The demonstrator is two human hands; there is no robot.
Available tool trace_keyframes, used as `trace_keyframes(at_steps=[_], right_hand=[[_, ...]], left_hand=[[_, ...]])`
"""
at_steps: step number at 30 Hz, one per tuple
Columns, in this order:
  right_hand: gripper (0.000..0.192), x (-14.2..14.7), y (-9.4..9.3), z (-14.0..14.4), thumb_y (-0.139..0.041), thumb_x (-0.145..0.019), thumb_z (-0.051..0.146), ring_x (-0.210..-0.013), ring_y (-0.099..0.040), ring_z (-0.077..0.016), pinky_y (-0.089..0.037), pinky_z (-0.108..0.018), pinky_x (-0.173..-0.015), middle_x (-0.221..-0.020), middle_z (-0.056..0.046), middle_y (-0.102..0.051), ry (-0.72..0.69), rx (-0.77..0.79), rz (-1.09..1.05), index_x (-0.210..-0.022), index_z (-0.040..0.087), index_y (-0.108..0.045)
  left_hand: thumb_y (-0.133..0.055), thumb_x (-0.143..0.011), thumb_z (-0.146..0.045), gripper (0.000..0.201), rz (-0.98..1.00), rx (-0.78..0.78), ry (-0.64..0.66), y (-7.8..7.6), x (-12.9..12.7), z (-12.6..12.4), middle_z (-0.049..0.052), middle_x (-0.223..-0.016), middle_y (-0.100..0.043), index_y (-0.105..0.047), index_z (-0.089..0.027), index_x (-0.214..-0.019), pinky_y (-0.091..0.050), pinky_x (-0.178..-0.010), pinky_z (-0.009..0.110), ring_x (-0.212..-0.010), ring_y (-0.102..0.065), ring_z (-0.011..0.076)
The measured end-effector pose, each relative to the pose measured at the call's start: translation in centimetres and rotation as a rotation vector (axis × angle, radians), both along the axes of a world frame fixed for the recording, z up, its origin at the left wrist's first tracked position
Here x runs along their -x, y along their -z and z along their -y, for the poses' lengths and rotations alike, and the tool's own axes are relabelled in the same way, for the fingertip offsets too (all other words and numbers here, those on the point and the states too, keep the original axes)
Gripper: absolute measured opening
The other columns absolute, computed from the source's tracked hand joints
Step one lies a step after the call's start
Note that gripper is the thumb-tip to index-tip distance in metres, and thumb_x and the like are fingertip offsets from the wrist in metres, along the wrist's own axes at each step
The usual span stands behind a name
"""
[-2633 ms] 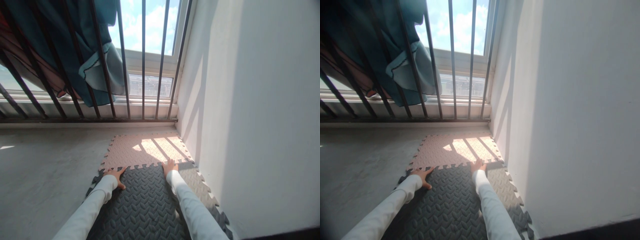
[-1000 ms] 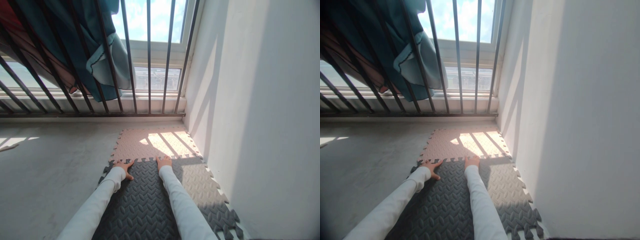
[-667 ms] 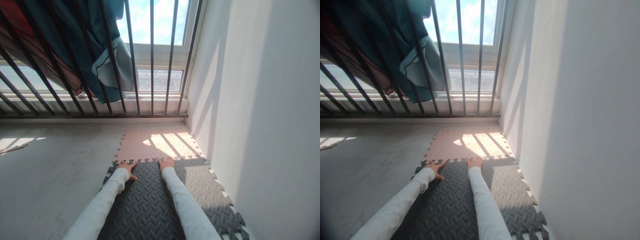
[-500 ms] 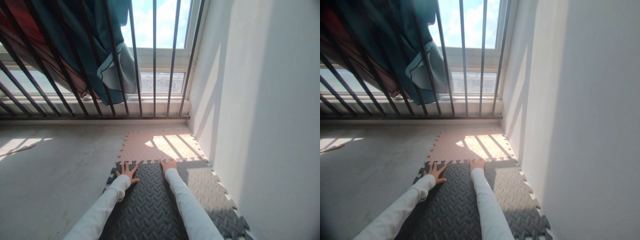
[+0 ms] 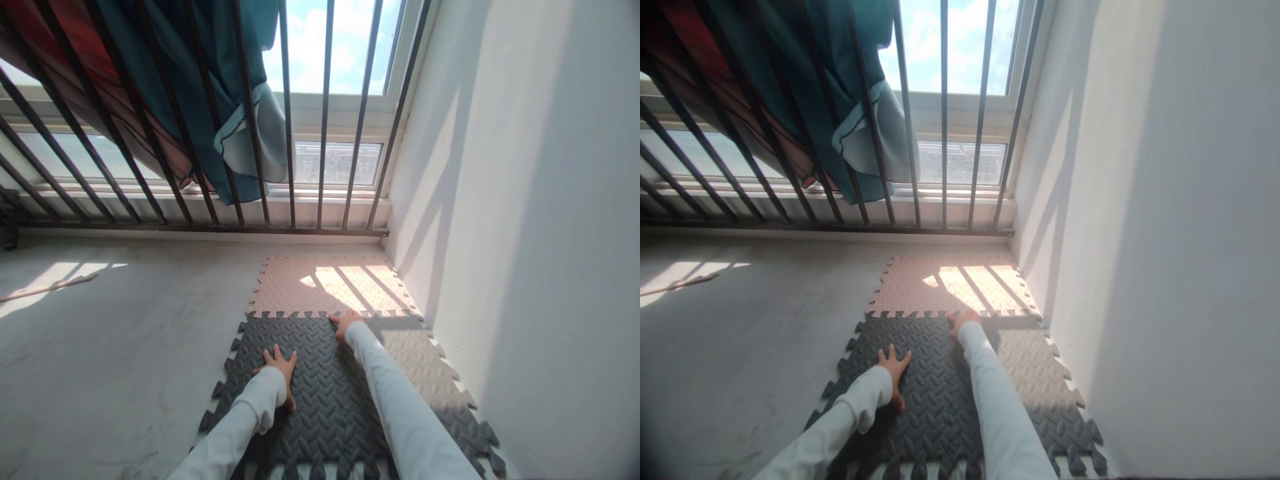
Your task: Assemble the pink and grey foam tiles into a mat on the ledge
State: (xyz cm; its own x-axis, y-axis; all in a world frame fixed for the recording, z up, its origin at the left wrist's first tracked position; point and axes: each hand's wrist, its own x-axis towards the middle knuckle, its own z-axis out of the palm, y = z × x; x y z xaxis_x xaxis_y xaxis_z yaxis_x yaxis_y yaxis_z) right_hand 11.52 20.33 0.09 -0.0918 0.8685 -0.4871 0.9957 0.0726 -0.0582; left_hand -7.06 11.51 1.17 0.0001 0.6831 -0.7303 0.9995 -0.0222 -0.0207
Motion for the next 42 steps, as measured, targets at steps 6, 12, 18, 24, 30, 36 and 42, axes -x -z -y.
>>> trace_keyframes(at_steps=[6,12,18,24,30,36,42], right_hand=[[0.071,-0.1,-1.0,6.1,-0.051,-0.073,0.042,-0.128,-0.013,-0.0300,-0.026,-0.047,-0.095,-0.143,-0.013,-0.013,0.070,-0.012,-0.048,-0.134,0.032,-0.016],[0.078,1.6,-0.6,14.7,-0.056,-0.067,0.049,-0.126,-0.016,-0.0381,-0.028,-0.060,-0.086,-0.141,-0.019,-0.015,0.231,0.132,0.076,-0.134,0.023,-0.023],[0.087,1.2,0.1,16.3,-0.059,-0.063,0.052,-0.127,-0.011,-0.0371,-0.032,-0.057,-0.085,-0.142,-0.018,-0.010,0.206,0.053,0.047,-0.135,0.025,-0.018],[0.079,-1.1,-0.5,17.4,-0.058,-0.065,0.049,-0.128,-0.016,-0.0288,-0.028,-0.045,-0.096,-0.142,-0.013,-0.017,0.149,-0.025,-0.093,-0.133,0.024,-0.026],[0.059,-3.8,1.1,21.1,-0.046,-0.075,0.036,-0.129,-0.016,-0.0217,-0.020,-0.042,-0.102,-0.141,-0.009,-0.021,0.310,-0.109,-0.004,-0.131,0.024,-0.030],[0.061,-4.7,1.4,21.6,-0.052,-0.072,0.038,-0.129,-0.014,-0.0196,-0.019,-0.042,-0.102,-0.143,-0.004,-0.018,0.332,-0.093,0.002,-0.129,0.032,-0.032],[0.056,-4.2,1.3,22.8,-0.046,-0.076,0.032,-0.129,-0.015,-0.0187,-0.017,-0.039,-0.103,-0.142,-0.003,-0.020,0.316,-0.171,-0.006,-0.130,0.029,-0.032]], left_hand=[[-0.079,-0.025,-0.038,0.131,-0.005,-0.040,0.017,0.4,0.0,-0.2,0.023,-0.142,0.002,-0.009,-0.029,-0.135,-0.019,-0.084,0.072,-0.123,-0.004,0.0504],[-0.080,-0.017,-0.038,0.136,-0.007,-0.098,0.024,1.8,0.2,-0.5,0.022,-0.142,-0.002,-0.013,-0.029,-0.135,-0.017,-0.089,0.070,-0.122,-0.006,0.0514],[-0.080,-0.021,-0.038,0.134,-0.031,-0.095,0.027,0.9,0.1,-0.3,0.020,-0.143,-0.001,-0.010,-0.031,-0.135,-0.022,-0.090,0.065,-0.124,-0.006,0.0488],[-0.069,-0.053,-0.042,0.094,0.064,-0.158,0.035,-0.1,1.0,2.3,0.012,-0.145,-0.004,-0.020,-0.035,-0.132,-0.027,-0.094,0.055,-0.128,-0.007,0.0391],[-0.050,-0.071,-0.035,0.061,0.140,-0.311,0.132,1.9,0.8,9.9,0.003,-0.145,-0.013,-0.031,-0.035,-0.129,-0.023,-0.098,0.052,-0.130,-0.014,0.0293],[-0.047,-0.070,-0.044,0.064,0.153,-0.321,0.184,1.6,0.3,11.9,0.005,-0.143,-0.021,-0.030,-0.030,-0.131,-0.027,-0.097,0.050,-0.129,-0.017,0.0299],[-0.065,-0.052,-0.052,0.092,0.137,-0.198,0.270,0.6,0.3,9.6,0.009,-0.143,-0.017,-0.026,-0.030,-0.132,-0.030,-0.096,0.051,-0.126,-0.020,0.0361]])
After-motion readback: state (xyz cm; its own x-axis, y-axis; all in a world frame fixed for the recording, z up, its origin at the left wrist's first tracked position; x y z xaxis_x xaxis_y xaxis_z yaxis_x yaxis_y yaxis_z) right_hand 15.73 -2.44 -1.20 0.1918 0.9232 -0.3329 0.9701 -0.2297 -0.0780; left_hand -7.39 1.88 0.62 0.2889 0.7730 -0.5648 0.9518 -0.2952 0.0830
